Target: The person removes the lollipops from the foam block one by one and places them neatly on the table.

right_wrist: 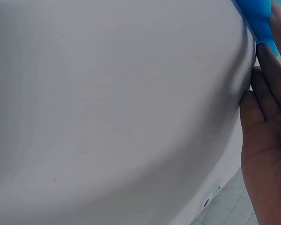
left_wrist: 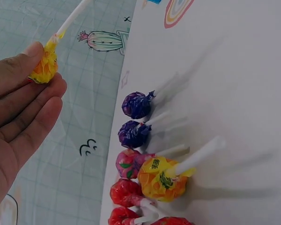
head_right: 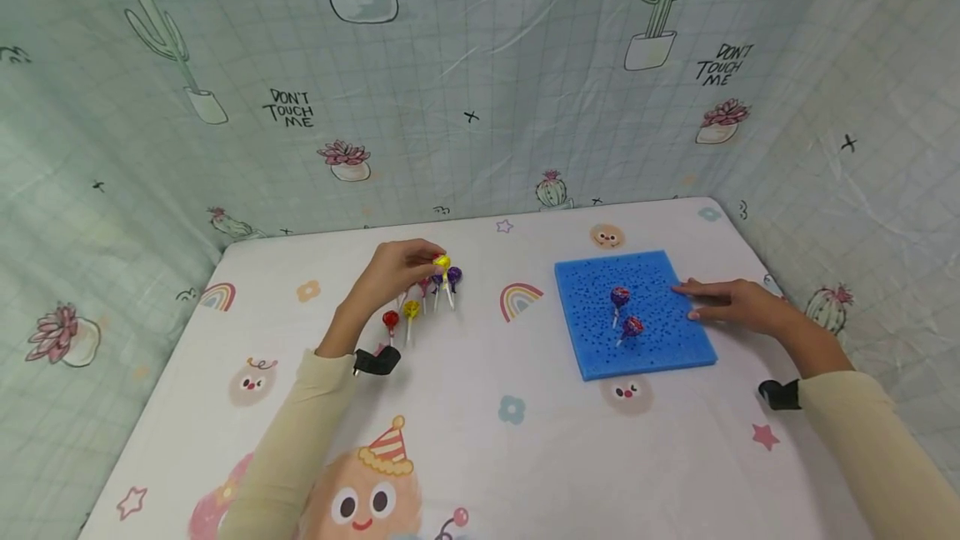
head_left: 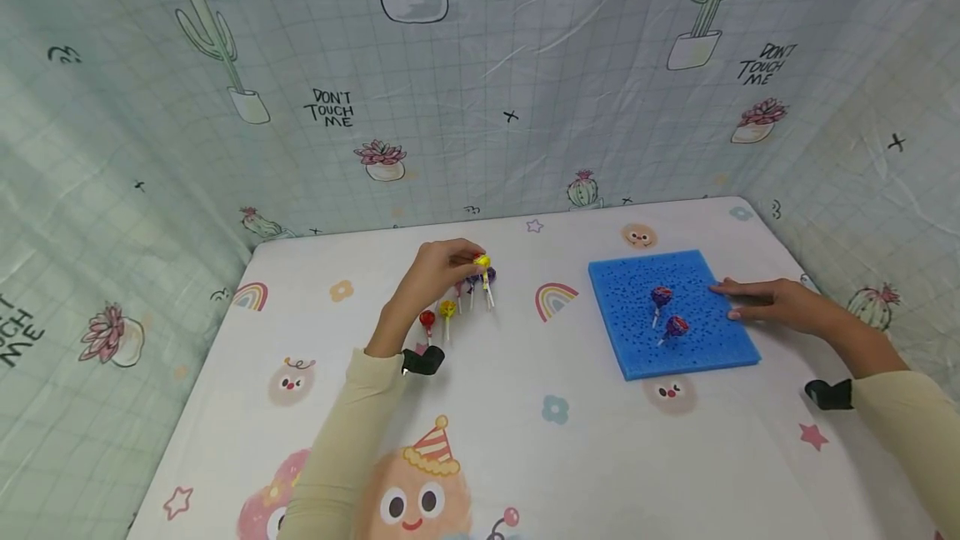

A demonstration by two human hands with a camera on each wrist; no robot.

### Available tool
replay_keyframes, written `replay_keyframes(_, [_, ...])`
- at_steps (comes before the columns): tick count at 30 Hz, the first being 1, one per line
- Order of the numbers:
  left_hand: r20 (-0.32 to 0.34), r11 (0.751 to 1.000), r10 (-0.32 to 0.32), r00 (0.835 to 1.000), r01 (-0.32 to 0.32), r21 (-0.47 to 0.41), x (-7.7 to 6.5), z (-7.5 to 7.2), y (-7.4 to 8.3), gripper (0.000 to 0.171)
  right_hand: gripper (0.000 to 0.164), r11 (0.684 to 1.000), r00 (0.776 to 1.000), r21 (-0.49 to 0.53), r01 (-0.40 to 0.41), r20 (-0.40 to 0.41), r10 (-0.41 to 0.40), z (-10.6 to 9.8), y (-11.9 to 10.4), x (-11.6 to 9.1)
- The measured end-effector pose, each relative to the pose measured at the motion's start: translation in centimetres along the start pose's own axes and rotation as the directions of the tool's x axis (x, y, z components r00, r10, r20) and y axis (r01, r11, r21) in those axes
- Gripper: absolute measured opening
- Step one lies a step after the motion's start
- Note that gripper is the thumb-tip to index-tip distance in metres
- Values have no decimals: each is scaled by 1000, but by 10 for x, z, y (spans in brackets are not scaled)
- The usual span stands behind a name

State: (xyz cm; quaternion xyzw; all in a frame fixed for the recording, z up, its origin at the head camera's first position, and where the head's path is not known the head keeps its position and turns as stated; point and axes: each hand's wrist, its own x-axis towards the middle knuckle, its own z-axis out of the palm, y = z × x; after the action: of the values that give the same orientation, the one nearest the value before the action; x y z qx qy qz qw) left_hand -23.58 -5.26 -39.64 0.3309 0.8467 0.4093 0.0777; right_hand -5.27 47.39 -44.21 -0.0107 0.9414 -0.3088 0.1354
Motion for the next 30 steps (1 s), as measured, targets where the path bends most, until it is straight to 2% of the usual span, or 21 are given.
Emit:
replay_keyframes(6, [-18, 1000, -15, 1000, 14, -20, -8, -2, -5, 27, 58, 1000, 1000, -4, 11, -5, -11, 1, 0, -1])
replay_keyframes(14, [-60, 998, -58, 997, 58, 3, -19, -1, -7, 26, 58, 1000, 1000, -11, 18, -6, -18, 0, 3, 1])
replay_keyframes(23, [-74, 988, -152, 986, 155, 25, -29, 2, -8, 26, 59, 1000, 1000, -13, 2, 2, -2, 1, 4, 2])
replay_keyframes(30, [-58, 990, -131, 990, 134, 50, -35, 5, -15, 26, 59, 1000, 1000, -6, -1, 1, 1, 0, 4, 3])
